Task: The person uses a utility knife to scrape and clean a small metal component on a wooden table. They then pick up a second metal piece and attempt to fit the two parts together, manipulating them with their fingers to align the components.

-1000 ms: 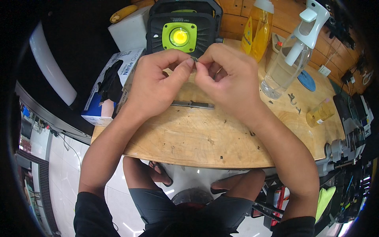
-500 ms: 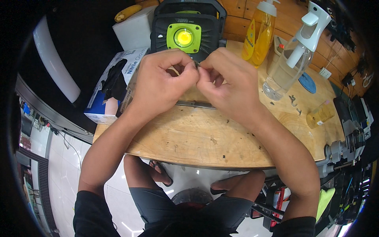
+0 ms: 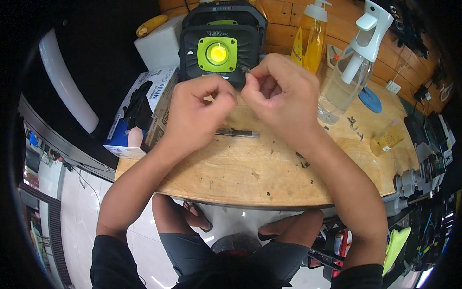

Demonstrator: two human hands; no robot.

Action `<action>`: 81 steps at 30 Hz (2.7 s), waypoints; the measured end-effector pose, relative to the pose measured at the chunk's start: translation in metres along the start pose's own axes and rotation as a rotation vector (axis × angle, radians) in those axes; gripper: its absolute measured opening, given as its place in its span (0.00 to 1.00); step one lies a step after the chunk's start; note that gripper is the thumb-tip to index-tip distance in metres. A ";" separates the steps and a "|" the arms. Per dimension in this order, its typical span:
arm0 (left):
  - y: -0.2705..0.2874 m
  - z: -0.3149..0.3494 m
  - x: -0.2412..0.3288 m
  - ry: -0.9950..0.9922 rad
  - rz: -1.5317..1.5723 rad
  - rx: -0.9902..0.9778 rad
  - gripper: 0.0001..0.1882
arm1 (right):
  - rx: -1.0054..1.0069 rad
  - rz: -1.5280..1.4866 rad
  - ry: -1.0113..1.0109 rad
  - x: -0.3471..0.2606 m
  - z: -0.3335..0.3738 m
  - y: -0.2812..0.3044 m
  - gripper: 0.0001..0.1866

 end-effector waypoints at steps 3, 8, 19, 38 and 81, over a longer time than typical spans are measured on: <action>0.004 -0.008 -0.008 0.002 0.108 0.049 0.09 | -0.030 -0.108 -0.064 0.002 0.002 -0.005 0.06; 0.008 -0.007 -0.004 0.083 0.293 0.133 0.10 | -0.055 -0.505 -0.383 0.012 0.011 -0.015 0.04; 0.009 0.000 -0.001 0.067 0.133 0.084 0.13 | -0.059 -0.090 -0.052 -0.002 0.006 -0.010 0.06; 0.010 -0.002 0.000 0.145 0.107 0.055 0.11 | -0.188 0.298 0.270 -0.017 0.009 -0.017 0.08; 0.001 -0.002 -0.012 0.260 0.434 0.028 0.09 | -0.084 -0.488 -0.460 0.017 0.020 -0.020 0.05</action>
Point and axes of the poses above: each hand's wrist, its own z-axis away from the middle knuckle, its own y-axis out of the back of the hand, x = y × z, the point moved 6 cm from there along -z, towards the middle knuckle, and after that the axes turned 6 degrees about -z, right-handed, at the moved point
